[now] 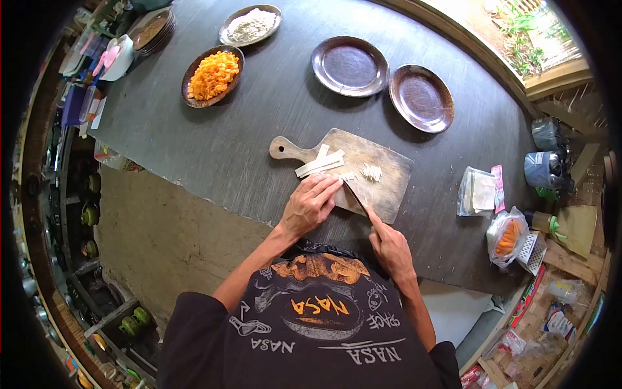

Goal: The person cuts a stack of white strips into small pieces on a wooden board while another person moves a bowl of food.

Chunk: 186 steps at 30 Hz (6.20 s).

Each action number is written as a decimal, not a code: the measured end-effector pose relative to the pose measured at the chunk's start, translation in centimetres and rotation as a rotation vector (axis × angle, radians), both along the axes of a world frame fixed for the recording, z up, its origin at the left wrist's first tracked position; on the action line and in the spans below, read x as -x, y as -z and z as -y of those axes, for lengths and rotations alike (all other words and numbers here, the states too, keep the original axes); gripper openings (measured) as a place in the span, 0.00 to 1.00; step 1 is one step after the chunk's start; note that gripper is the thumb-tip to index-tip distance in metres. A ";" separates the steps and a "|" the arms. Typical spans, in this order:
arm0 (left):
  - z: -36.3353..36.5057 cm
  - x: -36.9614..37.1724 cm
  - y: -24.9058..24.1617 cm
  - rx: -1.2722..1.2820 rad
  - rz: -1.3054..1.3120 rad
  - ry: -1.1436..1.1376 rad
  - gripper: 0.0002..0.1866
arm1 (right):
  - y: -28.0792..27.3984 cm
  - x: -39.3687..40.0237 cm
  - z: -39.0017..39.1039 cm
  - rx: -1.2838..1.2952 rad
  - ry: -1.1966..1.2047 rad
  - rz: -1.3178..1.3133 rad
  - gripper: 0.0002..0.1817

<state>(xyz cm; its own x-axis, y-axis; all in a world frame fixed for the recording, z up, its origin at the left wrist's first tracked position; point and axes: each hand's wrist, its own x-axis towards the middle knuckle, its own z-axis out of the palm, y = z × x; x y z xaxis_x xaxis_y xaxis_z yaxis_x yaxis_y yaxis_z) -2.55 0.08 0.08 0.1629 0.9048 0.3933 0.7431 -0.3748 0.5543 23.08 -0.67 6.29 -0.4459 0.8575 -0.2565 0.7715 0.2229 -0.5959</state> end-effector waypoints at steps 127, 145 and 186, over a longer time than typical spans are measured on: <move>-0.5 -0.3 0.0 -0.026 -0.055 -0.011 0.20 | 0.3 -0.3 -0.6 -0.010 0.027 -0.047 0.36; -0.6 -0.6 -0.3 -0.018 -0.066 -0.025 0.19 | 0.1 -0.6 -0.5 -0.025 0.003 -0.042 0.36; -0.3 -0.3 0.0 -0.030 -0.051 -0.020 0.20 | 0.6 0.3 -0.6 -0.023 -0.003 -0.052 0.37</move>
